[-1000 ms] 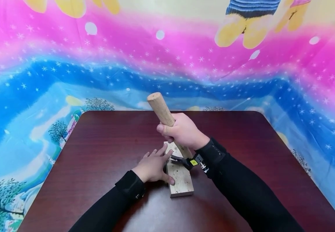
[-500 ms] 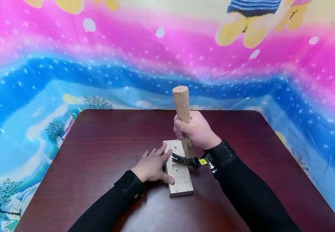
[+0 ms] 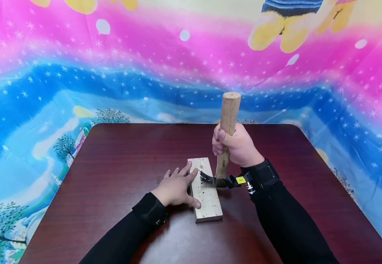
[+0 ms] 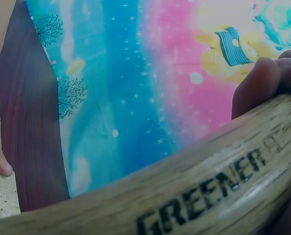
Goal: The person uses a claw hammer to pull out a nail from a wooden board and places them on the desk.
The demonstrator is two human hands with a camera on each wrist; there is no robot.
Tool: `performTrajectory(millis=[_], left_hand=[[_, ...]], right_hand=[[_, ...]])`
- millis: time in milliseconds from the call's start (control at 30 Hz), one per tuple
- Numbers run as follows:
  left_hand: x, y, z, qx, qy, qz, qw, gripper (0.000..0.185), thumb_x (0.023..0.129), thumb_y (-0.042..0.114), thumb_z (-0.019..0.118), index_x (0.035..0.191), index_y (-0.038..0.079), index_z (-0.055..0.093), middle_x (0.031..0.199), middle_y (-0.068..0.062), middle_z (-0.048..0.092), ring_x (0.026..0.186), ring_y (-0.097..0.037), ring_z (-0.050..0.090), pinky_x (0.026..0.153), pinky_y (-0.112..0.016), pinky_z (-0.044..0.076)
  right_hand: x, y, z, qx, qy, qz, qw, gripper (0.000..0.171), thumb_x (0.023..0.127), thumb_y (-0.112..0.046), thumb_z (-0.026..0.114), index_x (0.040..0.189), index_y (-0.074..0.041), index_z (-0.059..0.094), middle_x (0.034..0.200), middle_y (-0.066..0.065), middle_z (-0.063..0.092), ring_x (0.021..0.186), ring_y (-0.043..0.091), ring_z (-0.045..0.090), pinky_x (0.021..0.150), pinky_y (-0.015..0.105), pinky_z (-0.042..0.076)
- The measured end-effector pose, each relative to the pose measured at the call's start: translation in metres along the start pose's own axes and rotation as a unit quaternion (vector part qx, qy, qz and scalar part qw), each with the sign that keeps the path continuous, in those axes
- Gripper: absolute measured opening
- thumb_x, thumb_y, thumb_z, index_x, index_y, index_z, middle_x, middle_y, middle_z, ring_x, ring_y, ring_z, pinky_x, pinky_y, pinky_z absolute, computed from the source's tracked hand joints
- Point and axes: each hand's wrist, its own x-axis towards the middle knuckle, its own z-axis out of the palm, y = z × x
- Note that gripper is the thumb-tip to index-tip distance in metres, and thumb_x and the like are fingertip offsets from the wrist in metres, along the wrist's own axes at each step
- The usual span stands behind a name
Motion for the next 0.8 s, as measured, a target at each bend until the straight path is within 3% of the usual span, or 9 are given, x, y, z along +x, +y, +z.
performTrajectory(millis=[467,700,800], left_hand=[[0.000,0.001,0.000,0.000,0.007,0.000,1.0000,0.118,0.064,0.079,0.072,0.160,0.027,0.025,0.166,-0.003,0.008,0.141,-0.050,0.025,0.112,-0.064,0.015],[-0.002,0.002,0.001,-0.004,0.005,0.004,1.0000,0.117,0.066,0.076,0.073,0.160,0.026,0.026,0.166,-0.004,0.008,0.141,-0.049,0.024,0.112,-0.064,0.015],[-0.003,0.002,0.001,-0.005,0.006,0.002,1.0000,0.117,0.066,0.076,0.074,0.160,0.025,0.026,0.166,-0.004,0.009,0.141,-0.050,0.024,0.112,-0.064,0.015]], right_hand=[[-0.010,0.002,-0.019,0.093,-0.011,-0.047,0.994,0.042,0.090,-0.044,0.068,0.079,-0.007,0.052,0.061,0.005,0.044,0.052,0.020,0.039,0.052,0.033,0.041],[-0.026,0.009,-0.043,0.188,-0.009,-0.090,0.978,0.033,0.099,-0.035,0.056,0.084,-0.006,0.054,0.061,0.008,0.036,0.051,0.021,0.032,0.054,0.031,0.038],[-0.033,0.014,-0.050,0.193,-0.020,-0.107,0.975,0.032,0.101,-0.034,0.053,0.087,-0.005,0.053,0.061,0.008,0.034,0.051,0.022,0.031,0.055,0.032,0.037]])
